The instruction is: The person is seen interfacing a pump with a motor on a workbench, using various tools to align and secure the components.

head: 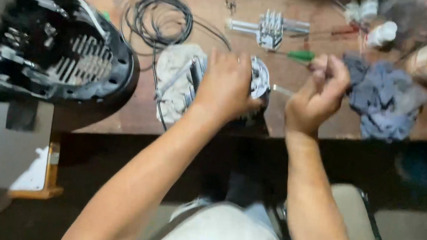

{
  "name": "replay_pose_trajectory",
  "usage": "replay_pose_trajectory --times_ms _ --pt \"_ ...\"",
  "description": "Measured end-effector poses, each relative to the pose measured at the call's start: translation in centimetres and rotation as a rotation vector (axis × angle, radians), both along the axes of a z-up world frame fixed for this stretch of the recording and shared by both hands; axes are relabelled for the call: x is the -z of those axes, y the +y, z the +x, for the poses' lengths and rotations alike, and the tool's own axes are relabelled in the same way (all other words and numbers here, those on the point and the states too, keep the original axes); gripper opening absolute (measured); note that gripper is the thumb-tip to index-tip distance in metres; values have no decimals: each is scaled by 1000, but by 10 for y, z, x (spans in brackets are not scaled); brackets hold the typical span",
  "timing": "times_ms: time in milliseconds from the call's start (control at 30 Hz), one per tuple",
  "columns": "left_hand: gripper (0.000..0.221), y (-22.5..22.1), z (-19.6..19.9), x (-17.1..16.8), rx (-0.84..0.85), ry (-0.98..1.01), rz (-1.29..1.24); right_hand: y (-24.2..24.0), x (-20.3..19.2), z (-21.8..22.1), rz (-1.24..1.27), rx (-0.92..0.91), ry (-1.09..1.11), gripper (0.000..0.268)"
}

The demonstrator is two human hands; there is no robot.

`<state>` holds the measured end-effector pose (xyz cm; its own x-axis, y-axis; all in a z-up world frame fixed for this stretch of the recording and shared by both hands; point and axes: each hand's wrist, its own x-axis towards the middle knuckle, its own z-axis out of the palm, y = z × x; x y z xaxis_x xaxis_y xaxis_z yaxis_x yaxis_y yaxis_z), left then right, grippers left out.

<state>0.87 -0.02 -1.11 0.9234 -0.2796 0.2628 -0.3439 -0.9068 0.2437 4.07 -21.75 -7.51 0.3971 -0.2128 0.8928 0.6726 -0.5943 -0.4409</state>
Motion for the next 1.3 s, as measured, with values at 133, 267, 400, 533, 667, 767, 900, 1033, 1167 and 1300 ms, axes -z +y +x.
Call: replay_pose_trajectory --times_ms 133,267,400,533,667,767,900,1033,1167,1300 --pt "108 2 -7 -8 22 40 8 1 -20 -80 12 -50 68 43" --pt "107 -1 -13 0 49 62 74 -19 -21 -216 -89 -114 351 43" --pt "109 4 -22 -6 33 106 178 -74 32 -202 -232 -56 603 37" --pt "115 13 -22 -12 80 82 173 -144 59 -86 -283 59 964 50" --pt "114 19 -34 -18 73 75 186 -222 102 14 -339 253 1126 69" --pt "125 21 -38 -23 54 71 201 -260 145 65 -515 419 1217 66" --pt "127 20 -47 -29 33 128 166 -297 177 72 -479 458 826 23" --pt "133 17 -53 -31 38 134 188 -279 135 48 -453 527 1009 40" --pt "130 19 -58 -37 18 197 194 -234 88 83 -678 339 1250 62" --pt "137 22 -64 -35 -1 257 160 -253 148 138 -942 141 1200 48"
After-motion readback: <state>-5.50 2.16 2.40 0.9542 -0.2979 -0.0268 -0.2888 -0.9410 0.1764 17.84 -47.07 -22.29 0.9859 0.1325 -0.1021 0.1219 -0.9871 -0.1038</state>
